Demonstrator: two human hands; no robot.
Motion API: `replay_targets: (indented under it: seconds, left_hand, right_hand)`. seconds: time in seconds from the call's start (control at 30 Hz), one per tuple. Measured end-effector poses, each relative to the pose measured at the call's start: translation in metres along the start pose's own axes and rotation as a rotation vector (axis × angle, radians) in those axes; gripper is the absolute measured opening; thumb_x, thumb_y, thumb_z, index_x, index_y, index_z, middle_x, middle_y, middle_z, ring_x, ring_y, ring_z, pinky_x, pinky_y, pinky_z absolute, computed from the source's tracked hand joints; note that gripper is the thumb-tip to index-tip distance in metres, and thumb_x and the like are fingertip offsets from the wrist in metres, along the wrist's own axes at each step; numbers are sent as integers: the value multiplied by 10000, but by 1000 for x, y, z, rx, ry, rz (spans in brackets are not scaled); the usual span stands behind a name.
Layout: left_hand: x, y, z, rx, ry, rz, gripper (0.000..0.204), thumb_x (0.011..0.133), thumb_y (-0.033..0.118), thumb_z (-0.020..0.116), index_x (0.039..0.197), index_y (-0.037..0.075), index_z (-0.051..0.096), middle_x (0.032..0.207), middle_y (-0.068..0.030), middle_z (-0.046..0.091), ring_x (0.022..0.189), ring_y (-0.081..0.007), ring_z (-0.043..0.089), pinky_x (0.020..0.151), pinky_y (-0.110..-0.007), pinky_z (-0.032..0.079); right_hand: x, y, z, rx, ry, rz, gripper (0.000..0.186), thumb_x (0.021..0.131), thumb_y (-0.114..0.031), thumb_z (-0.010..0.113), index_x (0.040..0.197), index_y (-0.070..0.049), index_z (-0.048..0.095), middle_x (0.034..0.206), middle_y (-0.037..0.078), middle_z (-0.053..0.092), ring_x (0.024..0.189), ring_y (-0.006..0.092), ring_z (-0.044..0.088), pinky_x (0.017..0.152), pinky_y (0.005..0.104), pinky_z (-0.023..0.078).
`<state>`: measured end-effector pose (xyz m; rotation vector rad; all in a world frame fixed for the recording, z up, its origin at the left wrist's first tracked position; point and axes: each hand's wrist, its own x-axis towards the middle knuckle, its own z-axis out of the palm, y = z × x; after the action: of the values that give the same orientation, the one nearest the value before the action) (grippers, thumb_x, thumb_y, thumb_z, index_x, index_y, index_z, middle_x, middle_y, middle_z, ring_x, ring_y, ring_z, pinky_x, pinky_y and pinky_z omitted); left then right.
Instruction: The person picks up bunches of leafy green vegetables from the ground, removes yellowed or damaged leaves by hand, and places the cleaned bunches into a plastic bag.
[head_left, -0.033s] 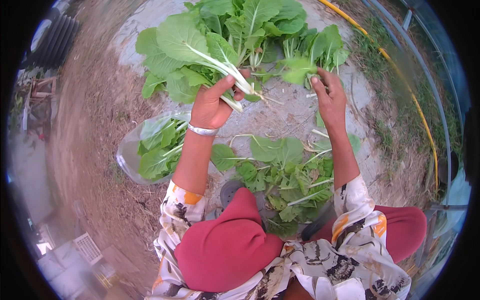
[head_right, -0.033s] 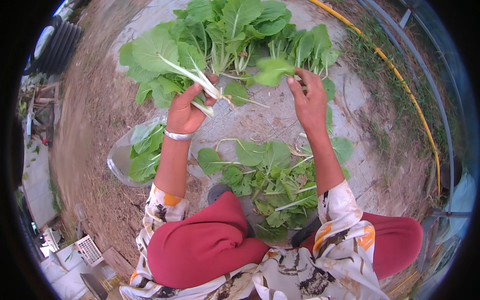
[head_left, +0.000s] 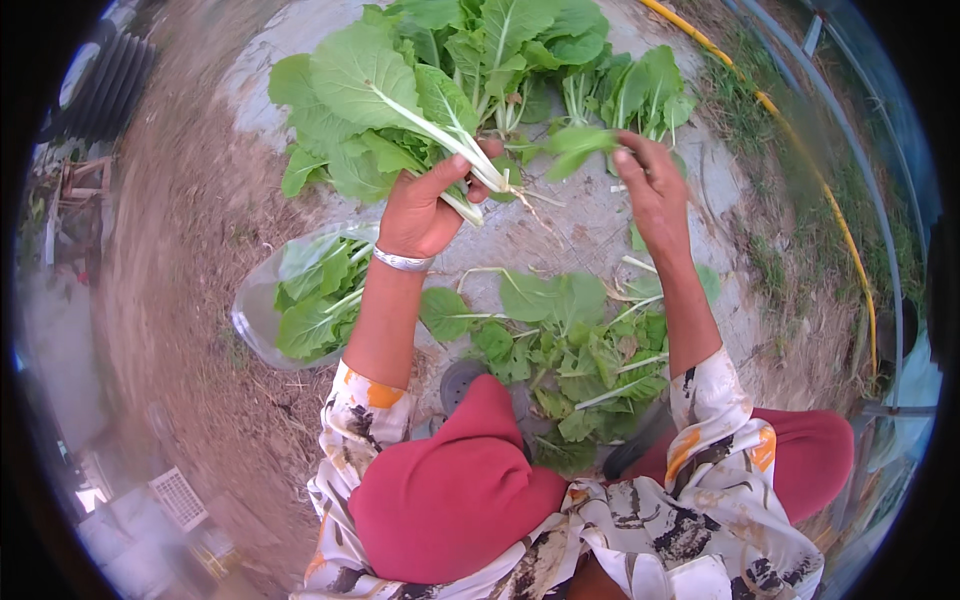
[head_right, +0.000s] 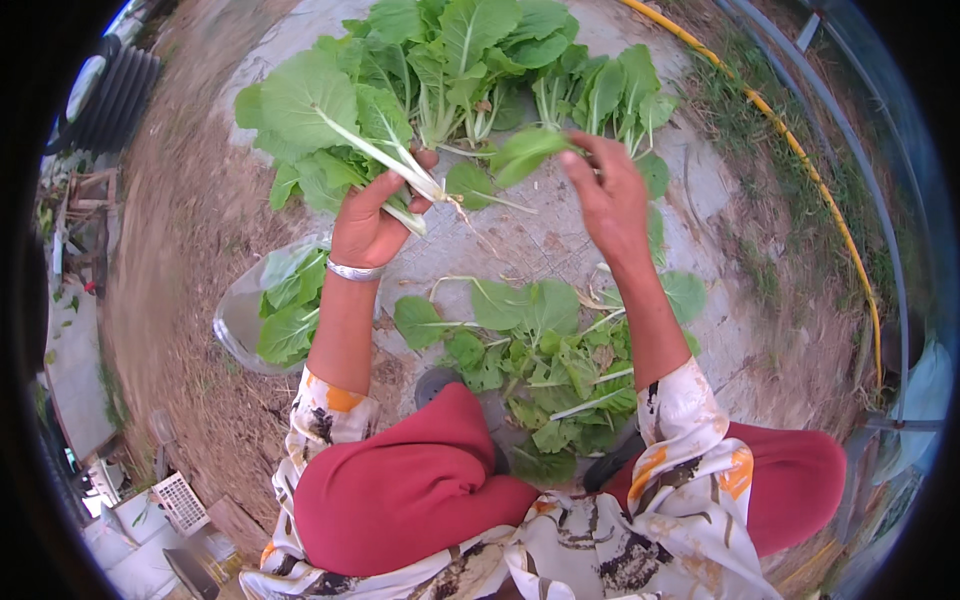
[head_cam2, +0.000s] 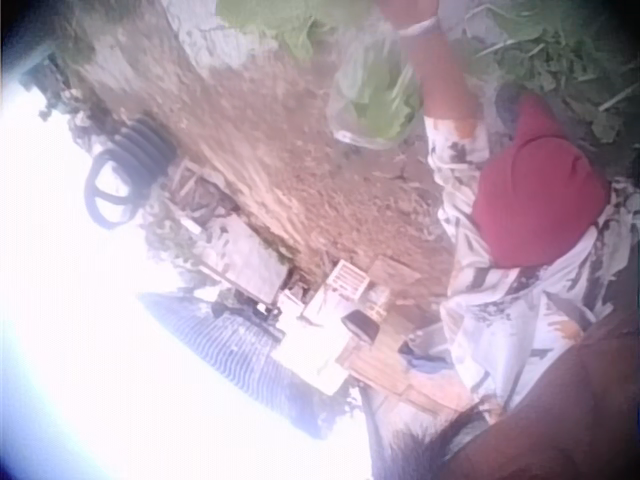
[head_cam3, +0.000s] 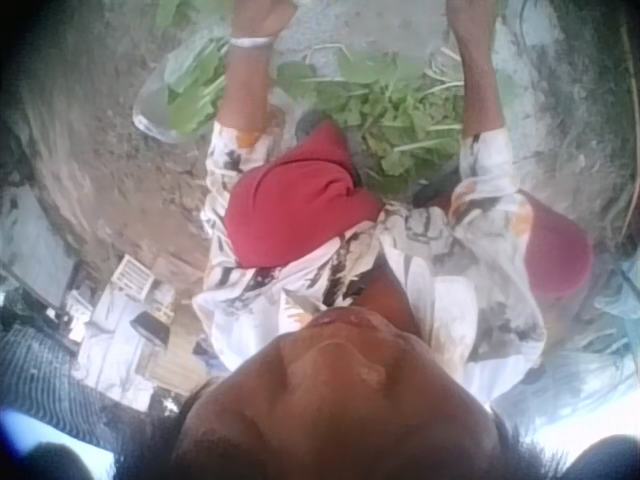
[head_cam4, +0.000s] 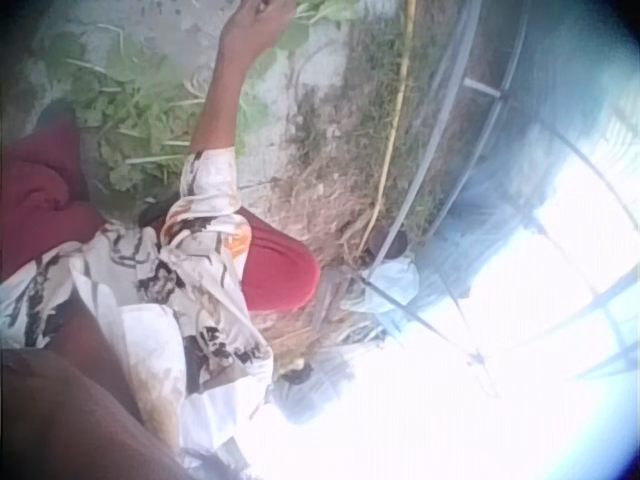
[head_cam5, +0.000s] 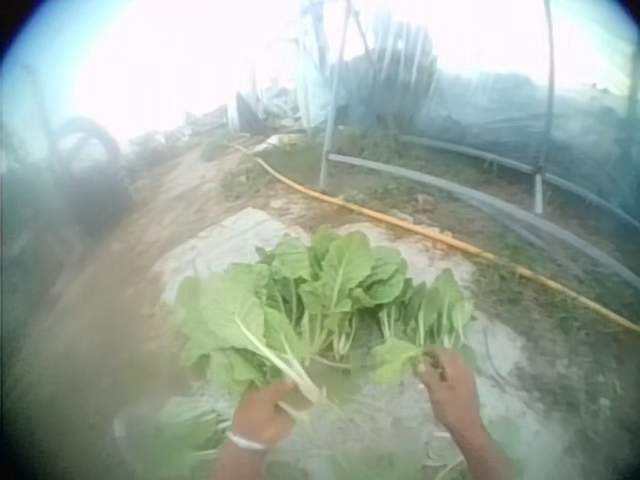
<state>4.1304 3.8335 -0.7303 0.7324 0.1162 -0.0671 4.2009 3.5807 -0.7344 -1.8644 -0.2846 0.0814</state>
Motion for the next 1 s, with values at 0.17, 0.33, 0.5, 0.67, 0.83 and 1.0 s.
replay_targets:
  seconds: [0.17, 0.33, 0.5, 0.67, 0.83, 1.0]
  left_hand:
    - [-3, 1, 2, 19, -70, -60, 414, 843, 61, 622, 1229, -21, 499, 1169, -214, 586, 917, -217, 562, 691, -319, 440]
    - [2, -3, 14, 128, -87, -108, 558, 798, 55, 640, 1311, 12, 425, 1232, -201, 552, 975, -220, 569, 743, -323, 456]
    - [-5, -12, 22, 231, 71, -14, 608, 787, 80, 664, 1340, 33, 415, 1174, -132, 587, 989, -201, 587, 821, -332, 479]
    - [-1, -14, 25, 175, 87, -25, 576, 757, 25, 673, 1287, -7, 450, 1001, -102, 626, 926, -186, 602, 789, -316, 487]
    - [-8, -12, 18, 154, 18, 44, 586, 733, -30, 662, 1278, -12, 448, 1019, -99, 623, 938, -197, 610, 817, -320, 506]
    - [-6, -11, 24, 216, 78, 61, 609, 729, -21, 679, 1288, -9, 439, 999, -99, 634, 935, -192, 607, 805, -317, 512]
  right_hand:
    - [-11, -57, 27, 170, -407, 34, 407, 802, -218, 697, 1141, -18, 592, 1090, 133, 622, 790, 205, 637, 682, 314, 502]
    - [-16, -42, 35, -96, -345, -221, 278, 788, -104, 688, 1025, -5, 584, 935, 179, 633, 730, 285, 633, 622, 345, 493]
    - [-19, -38, 43, -244, -296, -391, 199, 803, -96, 684, 944, 8, 590, 824, 152, 638, 623, 257, 607, 576, 353, 476]
    - [-20, -40, 44, 312, -386, 262, 185, 871, -174, 645, 925, -4, 596, 712, 58, 621, 518, 110, 545, 489, 263, 431]
    - [-25, -27, 57, 403, -286, 350, 201, 895, -212, 611, 888, -11, 608, 670, 49, 613, 502, 89, 536, 461, 221, 400]
    - [-17, -7, 42, -167, -208, 68, 163, 864, -162, 619, 915, -7, 618, 726, 38, 617, 637, 101, 587, 573, 257, 462]
